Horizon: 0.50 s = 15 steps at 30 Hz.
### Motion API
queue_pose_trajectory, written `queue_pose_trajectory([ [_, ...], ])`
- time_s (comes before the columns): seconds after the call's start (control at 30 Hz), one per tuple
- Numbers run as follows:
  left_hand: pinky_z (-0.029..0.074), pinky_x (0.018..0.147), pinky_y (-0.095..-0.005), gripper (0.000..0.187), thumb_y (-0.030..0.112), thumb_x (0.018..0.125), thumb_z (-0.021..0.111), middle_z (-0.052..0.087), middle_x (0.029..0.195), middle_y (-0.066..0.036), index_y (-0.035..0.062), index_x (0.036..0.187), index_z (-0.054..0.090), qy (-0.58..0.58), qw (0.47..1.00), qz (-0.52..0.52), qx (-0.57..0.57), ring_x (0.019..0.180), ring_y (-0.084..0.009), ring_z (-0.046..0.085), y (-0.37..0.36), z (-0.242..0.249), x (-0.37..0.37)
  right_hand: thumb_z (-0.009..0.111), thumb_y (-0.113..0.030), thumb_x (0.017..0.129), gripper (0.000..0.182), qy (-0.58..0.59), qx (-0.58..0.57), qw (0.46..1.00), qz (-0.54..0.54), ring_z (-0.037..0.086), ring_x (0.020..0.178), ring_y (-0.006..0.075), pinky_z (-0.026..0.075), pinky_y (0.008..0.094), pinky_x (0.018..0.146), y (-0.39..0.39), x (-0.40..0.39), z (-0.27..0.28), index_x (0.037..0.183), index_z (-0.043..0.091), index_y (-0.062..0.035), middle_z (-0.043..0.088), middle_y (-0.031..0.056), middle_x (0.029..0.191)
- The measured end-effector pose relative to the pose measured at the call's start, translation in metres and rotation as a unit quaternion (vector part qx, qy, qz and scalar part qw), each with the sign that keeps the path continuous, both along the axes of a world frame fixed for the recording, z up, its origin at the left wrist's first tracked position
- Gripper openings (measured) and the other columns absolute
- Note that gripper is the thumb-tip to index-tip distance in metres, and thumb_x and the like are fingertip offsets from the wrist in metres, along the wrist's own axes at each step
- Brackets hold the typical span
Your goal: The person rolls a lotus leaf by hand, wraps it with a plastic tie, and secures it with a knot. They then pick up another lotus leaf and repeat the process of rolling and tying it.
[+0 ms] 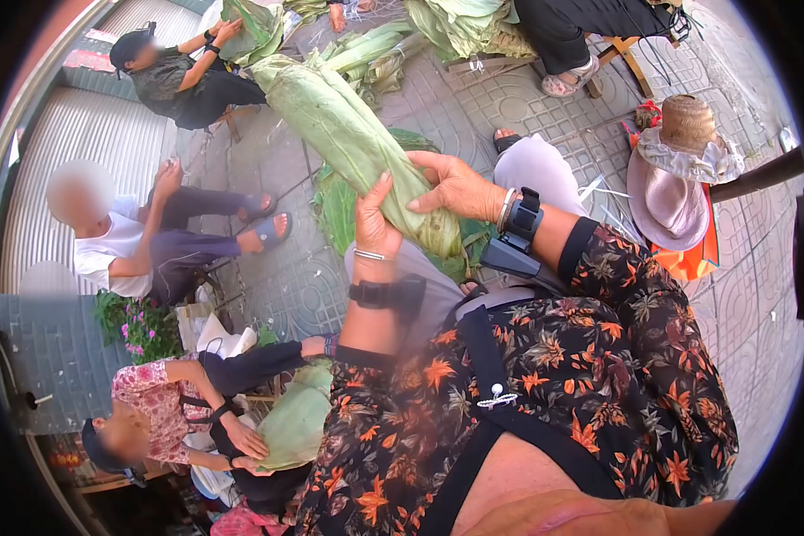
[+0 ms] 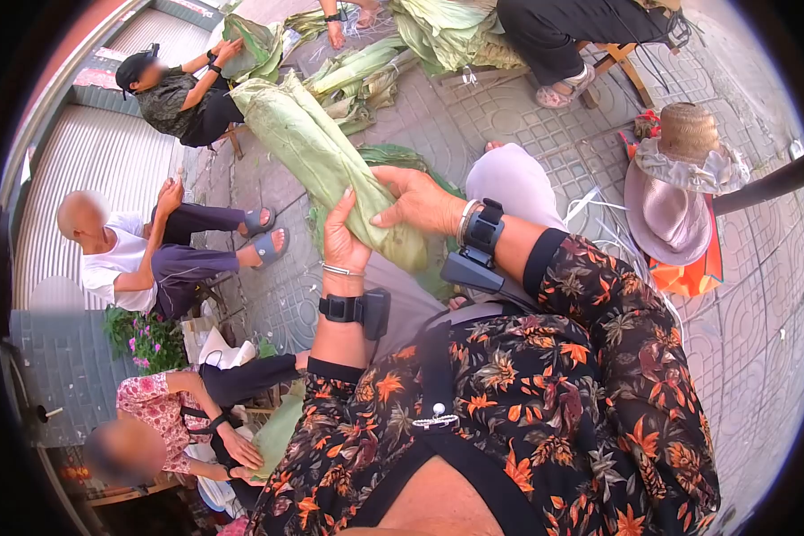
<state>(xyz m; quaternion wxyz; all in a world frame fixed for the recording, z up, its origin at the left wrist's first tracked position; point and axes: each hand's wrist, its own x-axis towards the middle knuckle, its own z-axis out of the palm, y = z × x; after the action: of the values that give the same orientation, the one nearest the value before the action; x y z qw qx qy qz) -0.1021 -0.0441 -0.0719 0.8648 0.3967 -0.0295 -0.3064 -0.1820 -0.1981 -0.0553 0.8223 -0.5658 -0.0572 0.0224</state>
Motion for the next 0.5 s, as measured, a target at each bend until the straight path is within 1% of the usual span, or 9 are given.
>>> queue_pose_trajectory([
  [0.03,0.047,0.092,-0.0353,0.042,0.004,0.085,0.061,0.057,0.115,-0.009,0.0018,0.125,0.048,-0.001,1.0,-0.007,-0.007,0.104,-0.0222,0.057,0.0,0.001,-0.001,0.069,0.0,0.074,0.067,-0.02,0.027,0.999,-0.007,0.054,0.099,0.012,0.044,0.0266,0.087,0.0,0.0,0.0,0.135,0.041,-0.0014,0.059,0.0072,0.112],
  [0.13,0.047,0.09,-0.0351,0.043,0.002,0.084,0.062,0.058,0.114,-0.009,0.0017,0.124,0.049,0.001,1.0,-0.013,-0.001,0.103,-0.022,0.057,0.0,-0.002,0.002,0.067,0.003,0.074,0.066,-0.058,0.036,0.998,-0.016,0.053,0.106,0.0126,0.043,0.0278,0.091,0.002,0.007,-0.013,0.134,0.041,-0.0003,0.058,0.0079,0.116],
  [0.23,0.048,0.089,-0.0355,0.042,0.001,0.083,0.061,0.059,0.112,-0.01,0.0008,0.123,0.049,-0.034,0.999,-0.017,0.04,0.101,-0.0228,0.058,-0.006,-0.008,0.005,0.063,0.012,0.072,0.063,-0.022,0.068,0.997,-0.004,0.047,0.118,0.0158,0.036,0.0295,0.101,0.001,0.008,-0.016,0.13,0.043,0.0032,0.053,0.0089,0.125],
  [0.33,0.049,0.088,-0.0363,0.04,0.0,0.083,0.061,0.06,0.11,-0.011,-0.0012,0.122,0.05,0.018,0.998,-0.037,0.043,0.099,-0.024,0.06,-0.008,-0.009,0.007,0.067,0.007,0.072,0.061,-0.027,0.033,0.999,-0.026,0.05,0.114,0.0163,0.04,0.0297,0.097,0.002,0.009,-0.023,0.129,0.044,0.0037,0.054,0.0104,0.124],
  [0.43,0.05,0.087,-0.0366,0.039,-0.001,0.083,0.06,0.06,0.11,-0.013,-0.0031,0.121,0.05,0.057,0.997,-0.032,0.04,0.097,-0.0252,0.061,-0.009,-0.002,0.011,0.071,-0.006,0.075,0.064,0.016,0.017,0.999,-0.039,0.055,0.105,0.0164,0.047,0.0295,0.087,0.0,0.007,-0.018,0.132,0.042,0.0022,0.058,0.0117,0.117],
  [0.47,0.05,0.088,-0.0379,0.039,-0.001,0.083,0.06,0.06,0.109,-0.013,-0.0036,0.12,0.05,0.058,0.997,-0.046,0.038,0.097,-0.0256,0.061,-0.007,-0.006,0.02,0.073,-0.016,0.077,0.065,-0.014,-0.006,0.998,-0.069,0.058,0.099,0.017,0.049,0.0303,0.081,-0.001,0.004,-0.012,0.132,0.042,0.0018,0.059,0.0136,0.113],
  [0.5,0.05,0.089,-0.0389,0.039,-0.001,0.083,0.059,0.06,0.109,-0.014,-0.0041,0.12,0.05,0.048,0.997,-0.041,0.039,0.098,-0.0266,0.061,-0.009,-0.002,0.022,0.072,-0.018,0.078,0.065,0.021,-0.02,0.997,-0.077,0.058,0.097,0.0167,0.05,0.0301,0.079,-0.007,0.002,-0.004,0.132,0.042,0.0016,0.06,0.0133,0.11],
])
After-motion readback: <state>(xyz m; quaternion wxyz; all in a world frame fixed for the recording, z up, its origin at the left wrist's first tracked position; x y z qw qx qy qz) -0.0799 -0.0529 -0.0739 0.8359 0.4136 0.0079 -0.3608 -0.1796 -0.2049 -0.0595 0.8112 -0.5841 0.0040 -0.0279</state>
